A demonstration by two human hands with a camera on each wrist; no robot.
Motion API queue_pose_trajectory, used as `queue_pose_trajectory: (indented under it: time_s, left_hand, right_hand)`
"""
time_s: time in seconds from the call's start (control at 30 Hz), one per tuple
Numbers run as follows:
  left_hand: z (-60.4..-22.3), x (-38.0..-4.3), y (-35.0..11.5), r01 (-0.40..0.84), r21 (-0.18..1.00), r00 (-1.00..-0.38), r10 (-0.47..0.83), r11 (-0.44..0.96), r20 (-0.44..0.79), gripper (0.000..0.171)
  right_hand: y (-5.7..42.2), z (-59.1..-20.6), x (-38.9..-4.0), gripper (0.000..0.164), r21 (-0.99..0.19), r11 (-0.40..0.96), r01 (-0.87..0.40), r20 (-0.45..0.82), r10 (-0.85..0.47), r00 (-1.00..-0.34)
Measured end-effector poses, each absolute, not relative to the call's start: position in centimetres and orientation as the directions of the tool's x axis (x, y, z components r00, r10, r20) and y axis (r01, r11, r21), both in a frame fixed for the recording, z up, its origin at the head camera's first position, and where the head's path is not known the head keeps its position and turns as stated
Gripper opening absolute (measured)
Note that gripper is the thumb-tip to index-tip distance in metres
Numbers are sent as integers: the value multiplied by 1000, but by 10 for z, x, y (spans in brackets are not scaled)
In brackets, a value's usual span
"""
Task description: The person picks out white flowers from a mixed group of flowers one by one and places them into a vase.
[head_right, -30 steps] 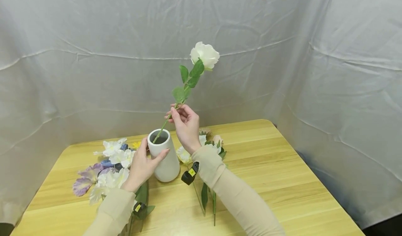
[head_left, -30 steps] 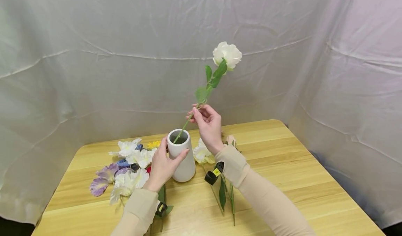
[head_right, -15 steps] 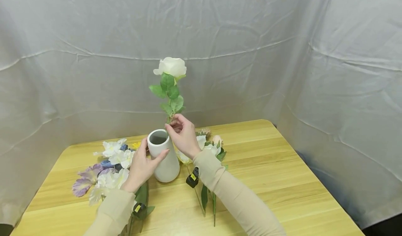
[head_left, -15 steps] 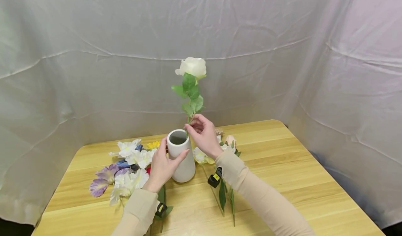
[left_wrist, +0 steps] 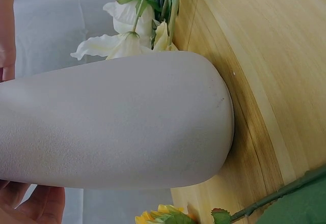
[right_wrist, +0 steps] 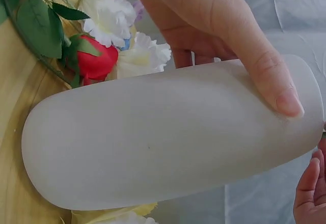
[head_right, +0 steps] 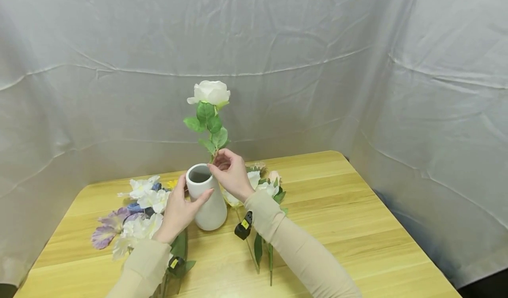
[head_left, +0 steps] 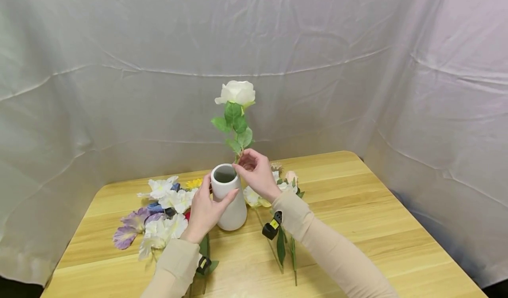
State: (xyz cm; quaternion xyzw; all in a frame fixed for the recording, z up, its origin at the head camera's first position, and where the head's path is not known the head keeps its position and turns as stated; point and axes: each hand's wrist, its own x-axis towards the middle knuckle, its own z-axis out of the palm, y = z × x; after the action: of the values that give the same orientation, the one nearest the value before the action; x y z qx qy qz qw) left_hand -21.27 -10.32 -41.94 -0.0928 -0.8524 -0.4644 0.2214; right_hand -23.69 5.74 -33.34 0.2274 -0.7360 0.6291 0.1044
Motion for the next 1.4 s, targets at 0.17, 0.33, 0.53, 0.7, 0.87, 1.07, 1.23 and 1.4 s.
queue_pose_trajectory:
  time_s: [0.17, 0.33, 0.53, 0.7, 0.87, 1.07, 1.23, 1.4]
  left_hand:
    - [-419, -212, -103, 356, 755, -889, -50, 551, 456, 72]
    - [-418, -212, -103, 359, 759, -891, -44, 544, 453, 71]
    - [-418, -212, -103, 365, 760, -890, -39, 537, 455, 71]
    - [-418, -211, -103, 360, 764, -892, -42, 535, 450, 71]
    - [-418, -211, -103, 355, 762, -894, -42, 541, 446, 71]
    - [-418, -211, -103, 357, 759, -892, -43, 545, 450, 71]
    - [-419, -211, -103, 356, 762, -893, -43, 541, 447, 71]
    - [-419, -211, -103, 363, 760, -890, -41, 539, 454, 71]
  right_hand:
    - [58, -334, -235, 16, -882, 118, -456, 427, -208, -880]
    - [58, -334, -234, 17, -887, 135, -442, 408, -221, -886]
    - [58, -359, -254, 21, -863, 180, -472, 432, -221, -874]
    - [59, -365, -257, 22, -847, 213, -487, 447, -213, -869]
    - [59, -368, -258, 19, -837, 233, -494, 453, -210, -867]
    - [60, -370, -260, 17, -832, 230, -504, 463, -211, -861]
    - [61, -369, -259, 22, -847, 225, -482, 431, -239, -870]
    - [63, -357, -251, 31, -859, 224, -460, 403, -257, -879]
